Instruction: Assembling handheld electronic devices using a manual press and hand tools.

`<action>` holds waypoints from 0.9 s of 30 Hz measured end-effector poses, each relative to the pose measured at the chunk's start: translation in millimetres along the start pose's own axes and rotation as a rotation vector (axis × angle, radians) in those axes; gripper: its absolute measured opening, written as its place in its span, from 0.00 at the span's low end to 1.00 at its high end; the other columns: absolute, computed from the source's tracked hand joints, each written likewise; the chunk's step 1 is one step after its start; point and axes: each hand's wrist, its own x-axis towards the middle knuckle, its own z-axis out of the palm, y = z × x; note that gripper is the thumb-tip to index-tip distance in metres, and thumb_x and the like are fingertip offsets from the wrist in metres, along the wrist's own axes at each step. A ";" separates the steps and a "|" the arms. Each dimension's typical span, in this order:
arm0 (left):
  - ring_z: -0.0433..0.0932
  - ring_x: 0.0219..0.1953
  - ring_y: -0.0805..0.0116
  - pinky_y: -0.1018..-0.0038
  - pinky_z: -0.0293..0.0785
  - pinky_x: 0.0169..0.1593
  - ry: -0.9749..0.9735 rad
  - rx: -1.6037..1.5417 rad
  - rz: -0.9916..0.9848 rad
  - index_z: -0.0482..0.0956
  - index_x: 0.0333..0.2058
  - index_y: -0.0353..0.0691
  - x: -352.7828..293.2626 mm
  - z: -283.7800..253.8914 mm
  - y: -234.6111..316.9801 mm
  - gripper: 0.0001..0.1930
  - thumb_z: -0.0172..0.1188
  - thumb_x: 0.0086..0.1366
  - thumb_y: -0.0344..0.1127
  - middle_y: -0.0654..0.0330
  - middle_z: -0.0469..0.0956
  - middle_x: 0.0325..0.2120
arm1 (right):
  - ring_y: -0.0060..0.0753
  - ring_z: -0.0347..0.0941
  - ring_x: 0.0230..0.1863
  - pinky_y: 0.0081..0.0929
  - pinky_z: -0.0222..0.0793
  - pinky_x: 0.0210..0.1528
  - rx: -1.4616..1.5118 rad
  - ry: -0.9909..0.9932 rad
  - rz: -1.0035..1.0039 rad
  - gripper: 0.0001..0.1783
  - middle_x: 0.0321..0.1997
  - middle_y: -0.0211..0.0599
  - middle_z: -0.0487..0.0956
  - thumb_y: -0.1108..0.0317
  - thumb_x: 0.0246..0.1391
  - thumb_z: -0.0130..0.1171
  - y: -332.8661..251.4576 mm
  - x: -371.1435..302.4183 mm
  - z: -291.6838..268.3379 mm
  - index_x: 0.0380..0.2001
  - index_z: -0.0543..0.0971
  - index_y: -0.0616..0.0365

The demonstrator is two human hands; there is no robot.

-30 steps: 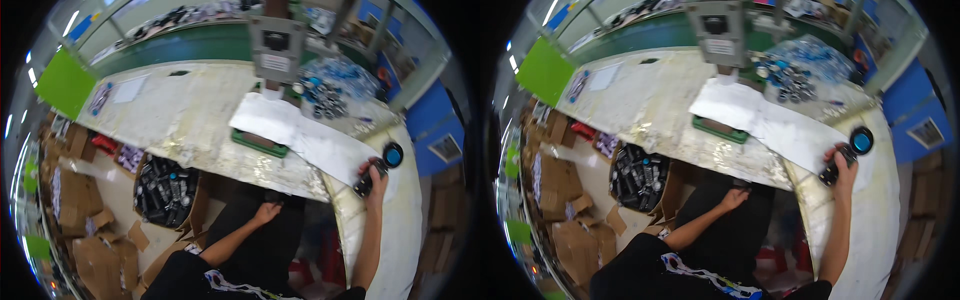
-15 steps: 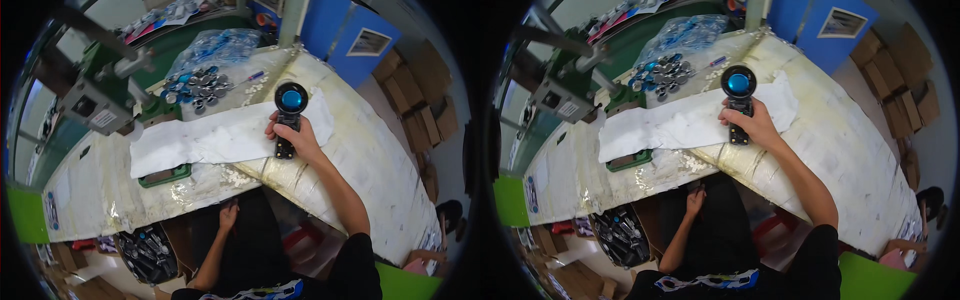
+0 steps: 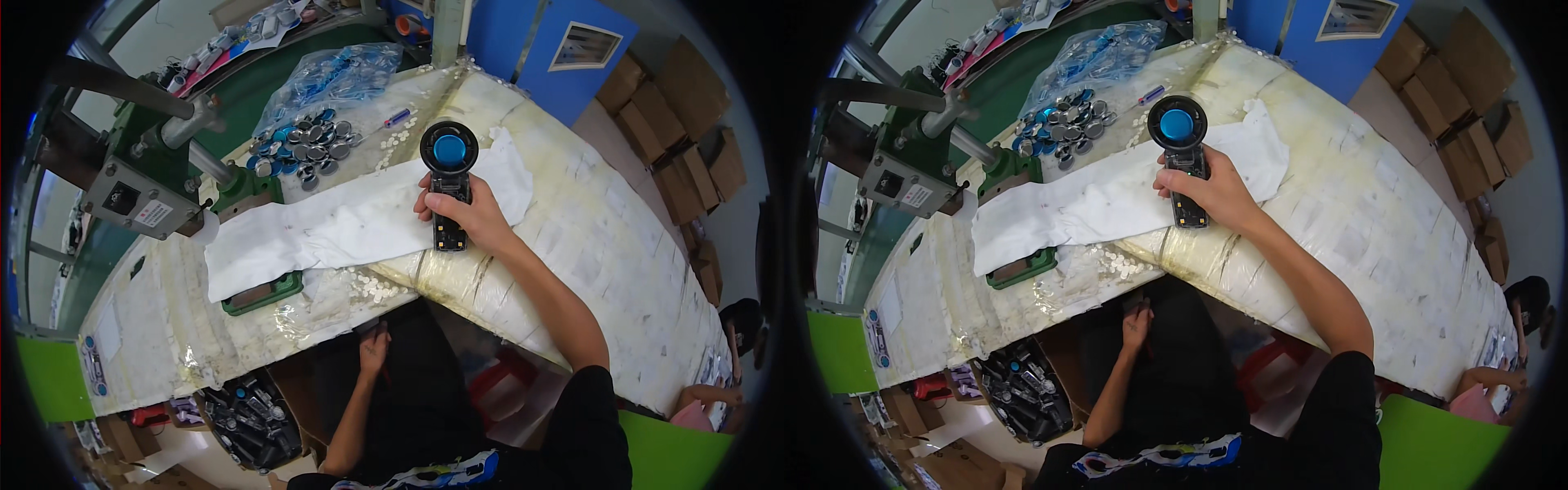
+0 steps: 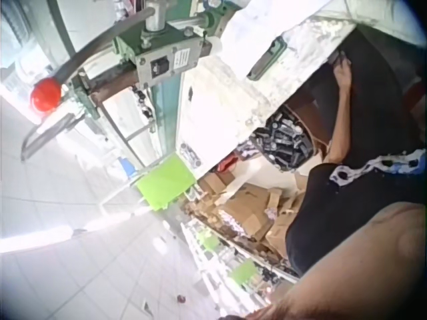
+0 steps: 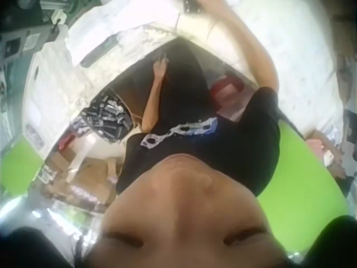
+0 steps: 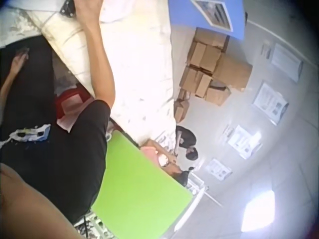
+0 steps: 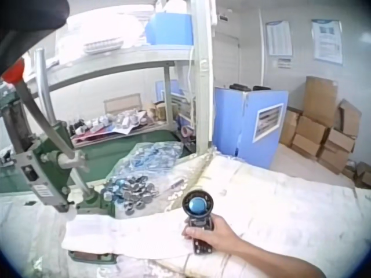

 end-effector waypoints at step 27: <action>0.62 0.13 0.79 0.78 0.58 0.19 -0.024 -0.054 0.007 0.69 0.17 0.39 2.1 0.5 -5.9 0.22 0.50 0.69 0.44 0.67 0.63 0.10 | 0.25 0.76 0.32 0.24 0.74 0.39 0.049 -0.010 -0.009 0.24 0.33 0.42 0.79 0.63 0.52 0.62 -5.9 -1.7 3.0 0.47 0.70 0.67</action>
